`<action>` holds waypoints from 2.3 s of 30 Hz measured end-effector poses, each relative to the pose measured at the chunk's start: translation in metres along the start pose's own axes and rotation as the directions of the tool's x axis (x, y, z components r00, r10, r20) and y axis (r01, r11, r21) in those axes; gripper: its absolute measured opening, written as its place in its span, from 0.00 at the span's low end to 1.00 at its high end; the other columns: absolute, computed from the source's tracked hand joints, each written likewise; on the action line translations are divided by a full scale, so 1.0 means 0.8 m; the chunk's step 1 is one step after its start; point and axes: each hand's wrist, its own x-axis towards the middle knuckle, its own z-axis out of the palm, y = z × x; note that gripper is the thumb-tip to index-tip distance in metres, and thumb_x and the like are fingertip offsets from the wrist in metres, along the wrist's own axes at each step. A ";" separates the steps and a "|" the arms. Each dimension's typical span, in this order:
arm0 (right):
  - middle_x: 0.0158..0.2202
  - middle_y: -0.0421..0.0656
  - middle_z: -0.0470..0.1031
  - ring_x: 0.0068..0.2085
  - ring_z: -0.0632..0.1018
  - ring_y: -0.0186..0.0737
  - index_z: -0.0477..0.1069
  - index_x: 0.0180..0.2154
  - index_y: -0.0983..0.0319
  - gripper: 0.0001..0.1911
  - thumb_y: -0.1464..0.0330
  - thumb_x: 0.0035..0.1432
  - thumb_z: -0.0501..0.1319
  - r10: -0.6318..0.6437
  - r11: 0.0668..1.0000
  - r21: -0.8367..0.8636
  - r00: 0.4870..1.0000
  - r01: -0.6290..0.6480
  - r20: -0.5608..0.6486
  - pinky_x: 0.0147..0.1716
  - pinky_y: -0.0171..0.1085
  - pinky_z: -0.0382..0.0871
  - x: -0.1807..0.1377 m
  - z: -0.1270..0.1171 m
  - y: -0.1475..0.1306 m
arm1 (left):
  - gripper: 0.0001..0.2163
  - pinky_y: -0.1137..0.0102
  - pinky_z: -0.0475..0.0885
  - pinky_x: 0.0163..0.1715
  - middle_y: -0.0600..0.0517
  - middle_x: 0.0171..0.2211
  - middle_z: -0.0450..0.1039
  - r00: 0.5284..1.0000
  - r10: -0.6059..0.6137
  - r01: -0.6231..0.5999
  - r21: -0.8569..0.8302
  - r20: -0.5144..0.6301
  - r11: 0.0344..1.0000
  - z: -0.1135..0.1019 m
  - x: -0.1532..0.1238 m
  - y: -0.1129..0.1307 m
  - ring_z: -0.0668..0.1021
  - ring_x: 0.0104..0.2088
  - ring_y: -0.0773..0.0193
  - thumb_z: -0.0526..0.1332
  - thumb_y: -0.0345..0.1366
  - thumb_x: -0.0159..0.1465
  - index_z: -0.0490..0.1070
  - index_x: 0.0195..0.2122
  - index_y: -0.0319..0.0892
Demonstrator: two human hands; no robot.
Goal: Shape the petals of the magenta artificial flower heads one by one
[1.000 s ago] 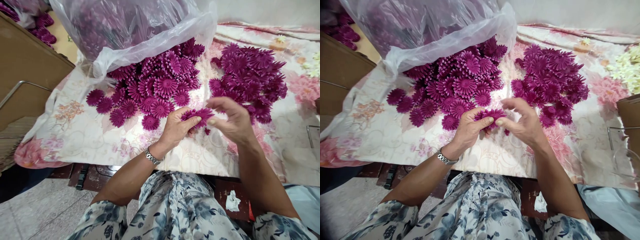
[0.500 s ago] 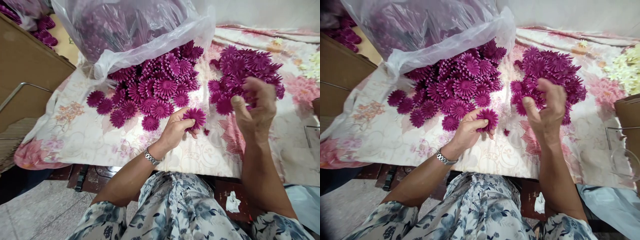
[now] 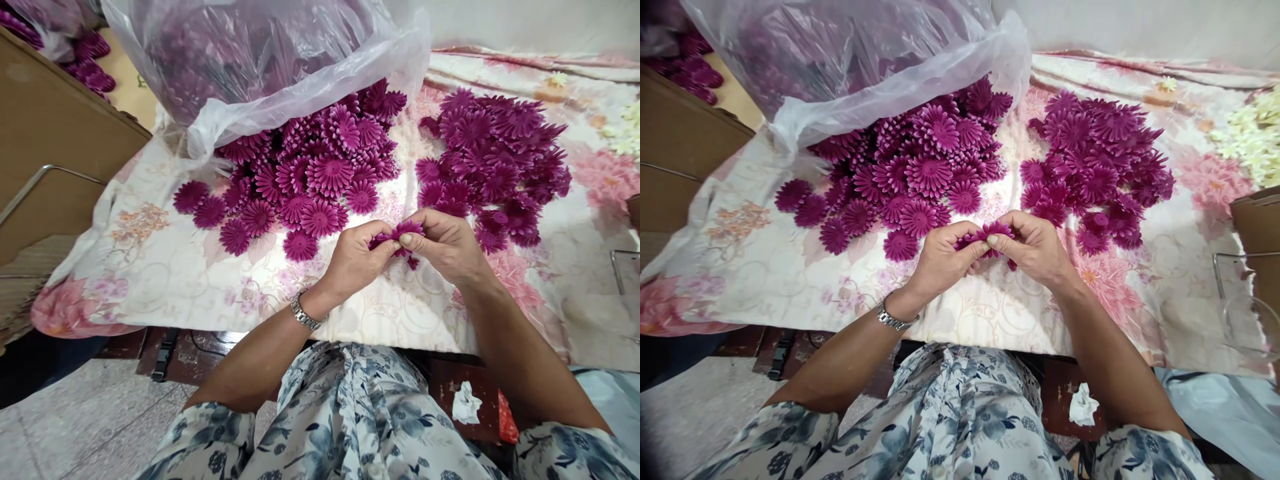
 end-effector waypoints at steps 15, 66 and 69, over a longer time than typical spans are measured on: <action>0.15 0.34 0.53 0.18 0.56 0.25 0.56 0.17 0.62 0.24 0.56 0.60 0.54 -0.276 0.901 -0.384 0.950 0.202 -0.146 0.17 0.31 0.47 -0.003 0.011 -0.008 | 0.09 0.79 0.66 0.13 0.58 0.18 0.66 0.968 -0.182 0.233 -0.361 0.171 0.903 -0.001 -0.001 0.006 0.70 0.15 0.74 0.64 0.37 0.53 0.67 0.30 0.39; 0.30 0.41 0.72 0.28 0.72 0.31 0.70 0.38 0.64 0.14 0.60 0.54 0.61 -0.171 0.924 -0.345 0.985 0.166 0.015 0.27 0.33 0.67 -0.006 0.014 -0.018 | 0.09 0.79 0.68 0.26 0.57 0.23 0.67 0.994 -0.081 0.054 -0.318 -0.072 0.947 0.003 0.002 -0.004 0.69 0.25 0.74 0.62 0.40 0.57 0.71 0.26 0.39; 0.31 0.41 0.73 0.31 0.72 0.33 0.70 0.38 0.63 0.19 0.56 0.49 0.65 -0.247 0.887 -0.400 0.969 0.229 0.007 0.31 0.33 0.68 -0.004 0.018 -0.012 | 0.11 0.79 0.65 0.21 0.58 0.19 0.64 0.990 -0.124 0.094 -0.335 -0.067 0.938 0.004 0.002 -0.003 0.67 0.21 0.75 0.64 0.40 0.56 0.70 0.22 0.39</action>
